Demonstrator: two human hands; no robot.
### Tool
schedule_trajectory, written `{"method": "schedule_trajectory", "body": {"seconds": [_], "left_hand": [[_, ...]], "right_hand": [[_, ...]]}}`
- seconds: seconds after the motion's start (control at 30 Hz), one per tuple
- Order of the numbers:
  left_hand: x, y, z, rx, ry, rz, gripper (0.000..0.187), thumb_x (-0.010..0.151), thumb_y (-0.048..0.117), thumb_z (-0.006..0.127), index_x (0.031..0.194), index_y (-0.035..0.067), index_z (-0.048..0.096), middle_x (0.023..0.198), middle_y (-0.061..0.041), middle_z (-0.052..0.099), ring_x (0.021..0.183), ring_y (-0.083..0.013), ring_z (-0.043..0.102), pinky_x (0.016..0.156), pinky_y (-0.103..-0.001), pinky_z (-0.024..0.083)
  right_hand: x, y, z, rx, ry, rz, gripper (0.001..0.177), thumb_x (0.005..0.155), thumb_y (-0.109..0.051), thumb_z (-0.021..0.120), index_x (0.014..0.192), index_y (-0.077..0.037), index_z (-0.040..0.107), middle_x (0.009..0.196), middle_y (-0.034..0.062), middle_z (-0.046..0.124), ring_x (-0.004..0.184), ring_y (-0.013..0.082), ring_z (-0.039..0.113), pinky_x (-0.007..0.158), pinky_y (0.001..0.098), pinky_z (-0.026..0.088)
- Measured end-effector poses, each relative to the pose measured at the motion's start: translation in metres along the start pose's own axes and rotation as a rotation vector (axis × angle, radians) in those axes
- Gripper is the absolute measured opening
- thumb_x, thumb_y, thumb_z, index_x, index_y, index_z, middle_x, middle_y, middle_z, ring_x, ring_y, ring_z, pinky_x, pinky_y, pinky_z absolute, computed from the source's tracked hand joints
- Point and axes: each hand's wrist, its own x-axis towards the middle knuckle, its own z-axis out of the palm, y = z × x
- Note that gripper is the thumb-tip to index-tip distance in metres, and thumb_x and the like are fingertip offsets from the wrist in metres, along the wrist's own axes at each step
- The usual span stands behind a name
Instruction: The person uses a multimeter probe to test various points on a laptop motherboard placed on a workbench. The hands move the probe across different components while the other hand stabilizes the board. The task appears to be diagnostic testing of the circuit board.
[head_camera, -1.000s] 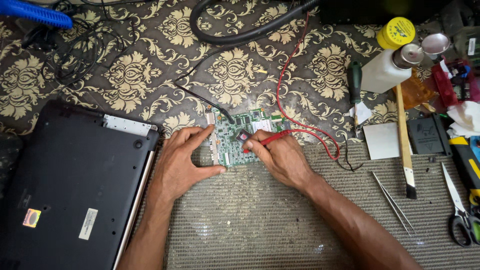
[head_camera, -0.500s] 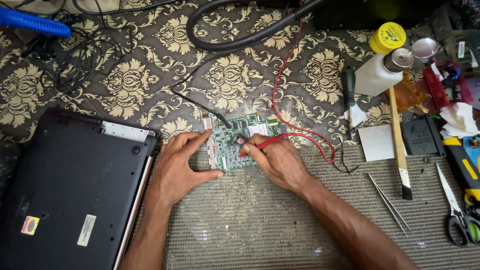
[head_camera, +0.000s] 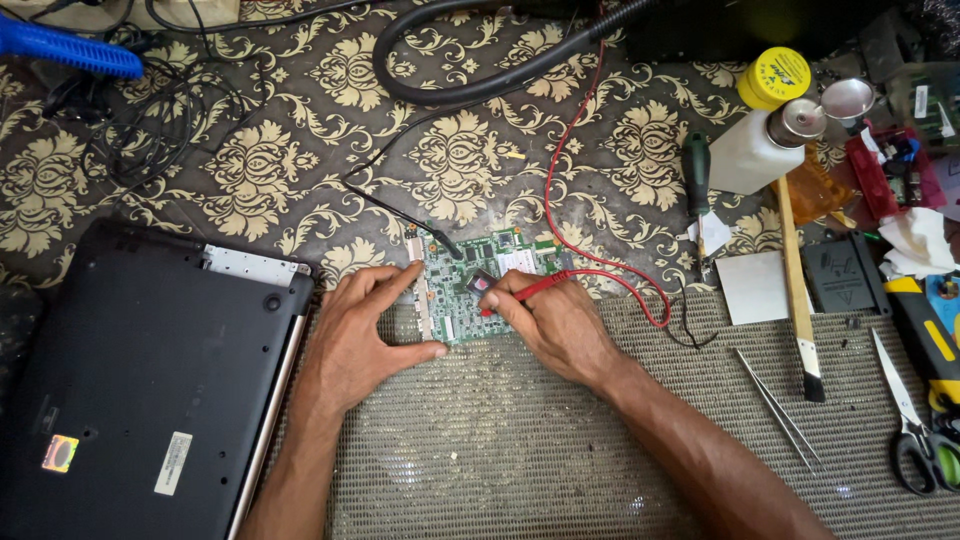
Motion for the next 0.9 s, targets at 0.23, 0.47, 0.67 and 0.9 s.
{"method": "schedule_trajectory", "body": {"seconds": [0.23,0.47,0.67,0.9], "left_hand": [[0.0001,-0.0029,0.0019,-0.002,0.003,0.011,0.094,0.067,0.045,0.094,0.145,0.011,0.057,0.121,-0.010,0.059,0.107,-0.0254,0.055,0.097,-0.044,0.039],[-0.0004,-0.0031,0.0013,-0.003,0.004,0.004,0.093,0.067,0.045,0.093,0.146,0.011,0.057,0.122,-0.009,0.059,0.108,-0.0248,0.054,0.098,-0.043,0.038],[0.0005,-0.0023,0.0004,0.004,0.008,0.009,0.093,0.067,0.047,0.093,0.145,0.010,0.057,0.122,-0.010,0.060,0.106,-0.0242,0.054,0.098,-0.042,0.038],[-0.0010,-0.0012,0.0005,-0.001,0.011,0.017,0.093,0.067,0.044,0.094,0.145,0.009,0.057,0.121,-0.011,0.060,0.106,-0.0256,0.055,0.097,-0.043,0.039]], "right_hand": [[0.0009,-0.0020,-0.0007,0.011,-0.003,-0.001,0.025,0.103,-0.029,0.059,0.087,-0.012,0.067,0.062,0.0171,0.063,0.060,0.0363,0.065,0.061,0.0409,0.053],[-0.0017,-0.0029,-0.0003,-0.001,-0.007,0.012,0.026,0.104,-0.031,0.058,0.086,-0.013,0.066,0.061,0.0159,0.064,0.060,0.0367,0.065,0.062,0.0419,0.053],[0.0003,-0.0040,-0.0011,-0.010,-0.002,0.007,0.026,0.104,-0.030,0.058,0.087,-0.012,0.066,0.062,0.0164,0.064,0.060,0.0371,0.065,0.063,0.0425,0.053],[-0.0020,-0.0022,0.0012,0.001,0.003,0.015,0.026,0.103,-0.031,0.059,0.086,-0.013,0.067,0.063,0.0153,0.065,0.061,0.0350,0.065,0.062,0.0407,0.053]]}}
